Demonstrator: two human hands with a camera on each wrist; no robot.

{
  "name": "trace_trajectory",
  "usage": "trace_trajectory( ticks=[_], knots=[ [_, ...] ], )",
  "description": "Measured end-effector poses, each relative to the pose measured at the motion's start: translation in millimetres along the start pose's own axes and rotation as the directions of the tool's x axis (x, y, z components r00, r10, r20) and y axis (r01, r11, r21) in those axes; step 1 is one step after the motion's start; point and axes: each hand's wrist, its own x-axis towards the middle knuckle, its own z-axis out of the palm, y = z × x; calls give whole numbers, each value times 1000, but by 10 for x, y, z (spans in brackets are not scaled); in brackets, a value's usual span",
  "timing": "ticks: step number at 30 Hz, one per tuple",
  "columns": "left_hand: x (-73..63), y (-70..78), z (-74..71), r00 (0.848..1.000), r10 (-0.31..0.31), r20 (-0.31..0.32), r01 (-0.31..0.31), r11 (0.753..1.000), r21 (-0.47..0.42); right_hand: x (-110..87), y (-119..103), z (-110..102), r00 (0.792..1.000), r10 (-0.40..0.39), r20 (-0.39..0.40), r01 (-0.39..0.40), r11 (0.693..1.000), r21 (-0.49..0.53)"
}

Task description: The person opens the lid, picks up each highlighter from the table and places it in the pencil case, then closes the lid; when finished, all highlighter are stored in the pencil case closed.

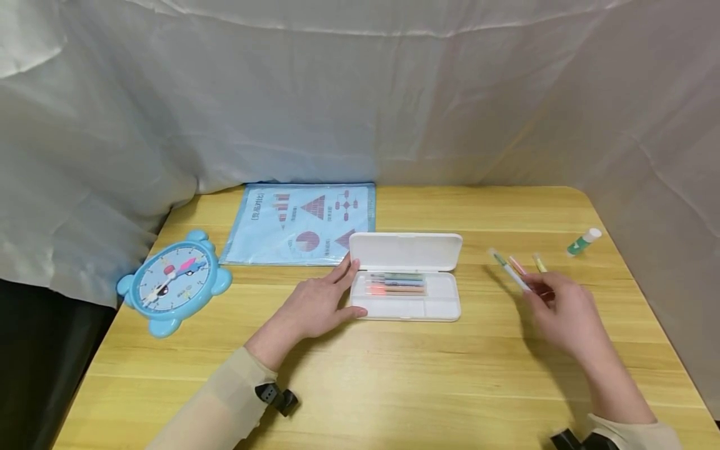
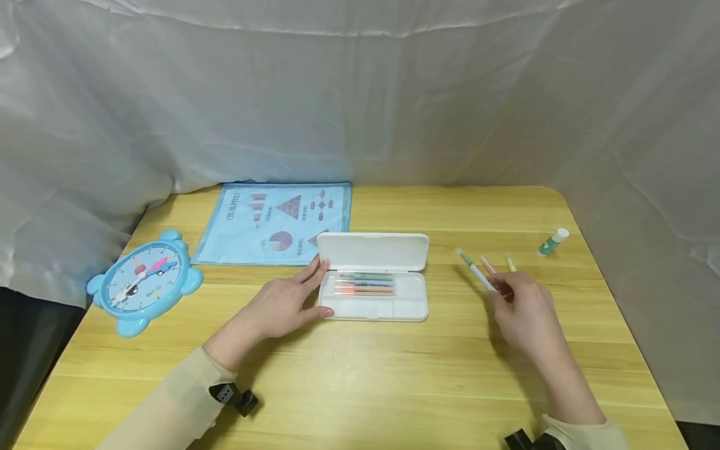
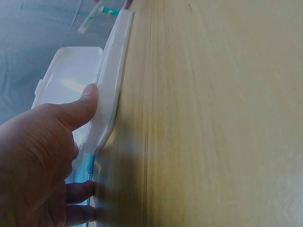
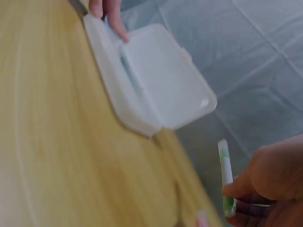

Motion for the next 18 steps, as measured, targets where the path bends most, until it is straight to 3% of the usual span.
trace_trajectory(
  ticks=[8, 13, 18],
  knots=[
    [2, -3, 3, 1000, 3, -2, -3, 1000, -3, 122, -389, -57, 986, -166, -15, 166, 986, 5],
    [7, -6, 1, 1000, 5, 3, -5, 1000, -7, 162, -607, 4, 961, -277, -11, 277, 961, 12],
    [8, -8, 3, 1000, -1, 13, 1, 1000, -9, 188, -800, 168, 937, -346, 46, 339, 934, 109]
  ],
)
